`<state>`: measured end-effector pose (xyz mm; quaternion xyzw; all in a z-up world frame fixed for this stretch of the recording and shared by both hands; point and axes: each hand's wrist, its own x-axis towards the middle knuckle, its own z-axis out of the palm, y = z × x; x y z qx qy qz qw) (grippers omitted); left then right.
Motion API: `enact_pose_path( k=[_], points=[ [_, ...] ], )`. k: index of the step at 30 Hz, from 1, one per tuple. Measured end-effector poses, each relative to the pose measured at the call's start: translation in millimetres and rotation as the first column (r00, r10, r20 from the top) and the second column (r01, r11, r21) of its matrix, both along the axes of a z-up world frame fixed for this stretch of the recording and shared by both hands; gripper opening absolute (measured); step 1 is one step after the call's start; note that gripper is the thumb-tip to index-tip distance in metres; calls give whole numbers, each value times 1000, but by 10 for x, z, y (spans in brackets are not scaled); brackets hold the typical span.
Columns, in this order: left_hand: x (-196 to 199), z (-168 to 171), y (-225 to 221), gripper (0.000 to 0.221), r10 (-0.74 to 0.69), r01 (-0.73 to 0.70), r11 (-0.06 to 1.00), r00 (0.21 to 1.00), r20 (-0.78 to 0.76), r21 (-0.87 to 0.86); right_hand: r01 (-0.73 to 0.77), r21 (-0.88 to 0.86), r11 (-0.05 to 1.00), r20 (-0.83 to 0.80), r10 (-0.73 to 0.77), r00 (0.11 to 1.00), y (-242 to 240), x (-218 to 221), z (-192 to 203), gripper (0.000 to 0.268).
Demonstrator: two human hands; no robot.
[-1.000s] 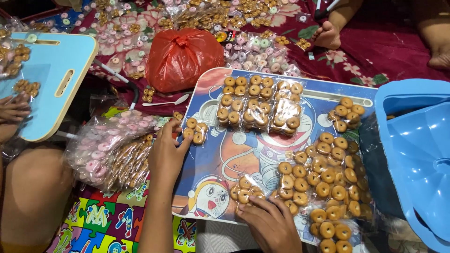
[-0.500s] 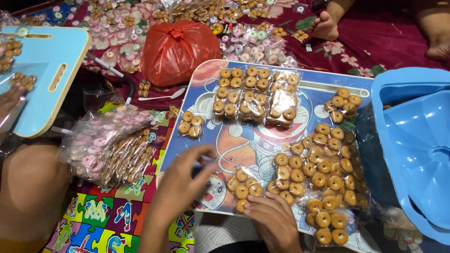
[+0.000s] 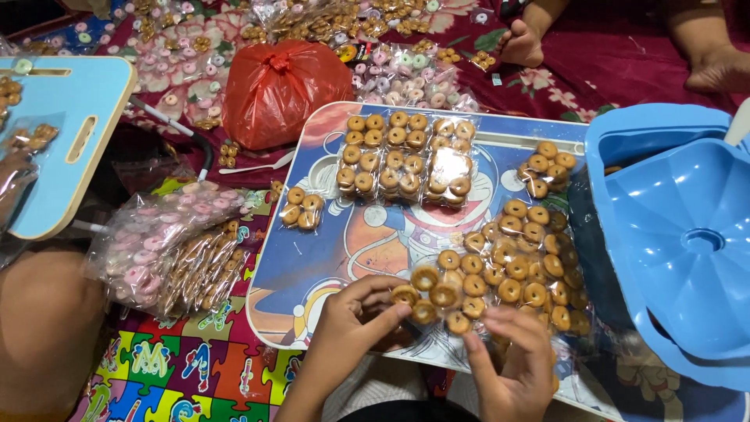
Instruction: Packaging small ring-shaped cookies into clear plastic bags in an organized manner.
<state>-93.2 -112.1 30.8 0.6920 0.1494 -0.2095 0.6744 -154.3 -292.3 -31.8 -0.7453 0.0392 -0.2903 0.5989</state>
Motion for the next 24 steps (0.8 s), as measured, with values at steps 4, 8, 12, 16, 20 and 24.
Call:
enact_pose_path(
  k=[4, 8, 12, 16, 20, 24],
  points=[
    [6, -79, -48, 32, 69, -68, 997, 997, 24, -40, -63, -118, 991, 49, 69, 996, -4, 17, -2, 24],
    [7, -222, -49, 32, 114, -101, 990, 986, 124, -102, -80, -198, 977, 96, 100, 990, 47, 63, 141, 15],
    [2, -301, -32, 34, 140, -117, 980, 981, 138, -163, -82, -209, 975, 62, 97, 993, 16, 62, 122, 19],
    [-13, -320, -13, 34, 150, -129, 974, 983, 102, -186, -102, -209, 973, 50, 115, 992, -83, 105, 72, 22],
    [-53, -257, 0, 44, 53, -25, 957, 995, 87, -290, -184, -540, 821, 59, 255, 965, -205, 190, 6, 42],
    [-93, -113, 40, 46, -107, 121, 981, 990, 96, -151, -163, -561, 812, 51, 230, 972, -274, 241, 43, 31]
  ],
)
